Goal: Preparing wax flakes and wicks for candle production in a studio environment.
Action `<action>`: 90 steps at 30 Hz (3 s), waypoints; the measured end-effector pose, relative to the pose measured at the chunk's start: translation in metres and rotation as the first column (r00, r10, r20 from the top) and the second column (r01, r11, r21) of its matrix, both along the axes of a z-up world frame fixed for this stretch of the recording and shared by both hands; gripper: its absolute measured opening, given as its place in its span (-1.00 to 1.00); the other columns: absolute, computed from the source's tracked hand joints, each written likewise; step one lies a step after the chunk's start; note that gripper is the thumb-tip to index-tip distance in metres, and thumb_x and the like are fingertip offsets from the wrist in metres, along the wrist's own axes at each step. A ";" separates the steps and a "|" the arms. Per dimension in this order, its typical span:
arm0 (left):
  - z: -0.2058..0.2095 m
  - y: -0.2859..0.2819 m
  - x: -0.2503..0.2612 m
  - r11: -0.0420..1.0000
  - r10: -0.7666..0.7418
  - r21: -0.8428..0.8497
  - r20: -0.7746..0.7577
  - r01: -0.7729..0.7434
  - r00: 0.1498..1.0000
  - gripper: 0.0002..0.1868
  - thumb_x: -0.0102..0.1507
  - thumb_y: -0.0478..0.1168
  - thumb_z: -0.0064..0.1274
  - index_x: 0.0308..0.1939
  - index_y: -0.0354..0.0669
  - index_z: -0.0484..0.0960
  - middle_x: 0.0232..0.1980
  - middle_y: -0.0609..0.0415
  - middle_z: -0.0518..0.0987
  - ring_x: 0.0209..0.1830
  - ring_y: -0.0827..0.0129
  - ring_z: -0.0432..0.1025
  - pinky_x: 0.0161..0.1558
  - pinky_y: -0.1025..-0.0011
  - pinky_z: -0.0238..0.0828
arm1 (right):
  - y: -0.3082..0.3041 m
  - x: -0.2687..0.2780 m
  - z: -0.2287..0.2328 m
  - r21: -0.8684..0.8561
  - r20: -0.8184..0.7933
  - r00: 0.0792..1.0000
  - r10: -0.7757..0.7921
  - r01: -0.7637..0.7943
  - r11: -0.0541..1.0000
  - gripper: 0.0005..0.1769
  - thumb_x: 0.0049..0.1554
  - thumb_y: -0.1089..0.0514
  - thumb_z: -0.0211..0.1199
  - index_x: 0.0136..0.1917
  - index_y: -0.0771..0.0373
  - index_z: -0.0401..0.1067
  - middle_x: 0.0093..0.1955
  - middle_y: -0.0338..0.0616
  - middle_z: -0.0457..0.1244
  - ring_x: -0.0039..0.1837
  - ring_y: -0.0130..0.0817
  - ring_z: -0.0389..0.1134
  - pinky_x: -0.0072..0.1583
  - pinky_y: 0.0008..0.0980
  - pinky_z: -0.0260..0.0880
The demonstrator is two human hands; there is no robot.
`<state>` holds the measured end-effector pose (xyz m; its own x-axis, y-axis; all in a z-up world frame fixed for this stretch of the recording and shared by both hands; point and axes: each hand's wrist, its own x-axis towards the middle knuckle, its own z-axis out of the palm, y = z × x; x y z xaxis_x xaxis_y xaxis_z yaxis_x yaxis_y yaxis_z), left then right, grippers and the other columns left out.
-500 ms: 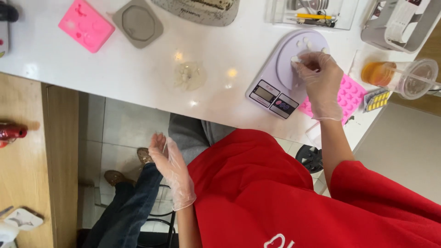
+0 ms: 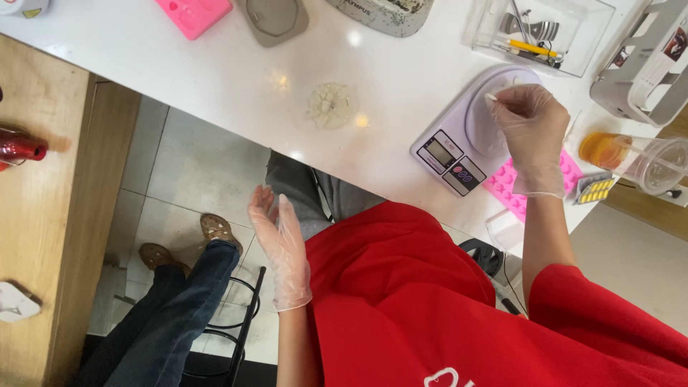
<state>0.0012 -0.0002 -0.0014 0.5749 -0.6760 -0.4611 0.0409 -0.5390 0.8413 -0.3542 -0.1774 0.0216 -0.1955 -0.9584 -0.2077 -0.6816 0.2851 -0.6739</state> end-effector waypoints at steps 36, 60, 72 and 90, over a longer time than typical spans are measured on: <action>-0.003 0.007 -0.007 0.996 -0.091 0.018 -0.070 0.093 0.993 -0.45 0.43 -0.24 -0.07 0.47 -0.34 0.22 0.40 -0.14 0.39 0.38 0.19 0.31 0.39 0.24 0.22 | 0.029 -0.081 -0.025 -0.080 0.068 0.906 -0.418 0.422 0.903 -0.60 0.04 0.28 0.61 0.05 0.31 0.45 -0.10 -0.29 0.28 -0.10 -0.57 0.28 -0.04 -0.55 0.40; 0.010 -0.018 -0.004 0.990 -0.117 0.080 -0.041 0.120 0.992 -0.46 0.41 -0.23 -0.07 0.44 -0.35 0.25 0.37 -0.12 0.42 0.38 0.19 0.32 0.37 0.26 0.22 | 0.010 -0.052 0.017 -0.183 0.083 0.962 -0.261 0.272 0.945 -0.82 0.18 0.42 0.46 0.07 0.44 0.57 -0.06 -0.05 0.43 -0.05 -0.46 0.45 0.00 -0.56 0.50; 0.001 -0.056 -0.005 0.930 -0.269 -0.116 0.432 0.349 0.861 -0.53 0.39 -0.34 0.09 0.35 -0.38 0.35 0.33 -0.24 0.46 0.37 -0.04 0.37 0.37 0.20 0.33 | -0.099 0.146 -0.028 0.224 0.514 0.794 0.324 -0.489 0.843 -0.74 0.12 0.31 0.39 0.11 0.35 0.59 0.01 -0.10 0.46 0.03 -0.43 0.52 0.13 -0.49 0.55; 0.001 -0.052 0.005 0.964 -0.208 -0.097 0.306 0.248 0.929 -0.47 0.39 -0.36 0.05 0.42 -0.34 0.30 0.29 -0.22 0.44 0.32 0.02 0.42 0.32 0.23 0.37 | -0.127 0.176 -0.034 0.325 0.319 0.641 0.698 -0.766 0.554 -0.75 0.05 0.19 0.54 0.03 0.17 0.66 -0.06 -0.21 0.47 -0.02 -0.53 0.46 0.10 -0.52 0.47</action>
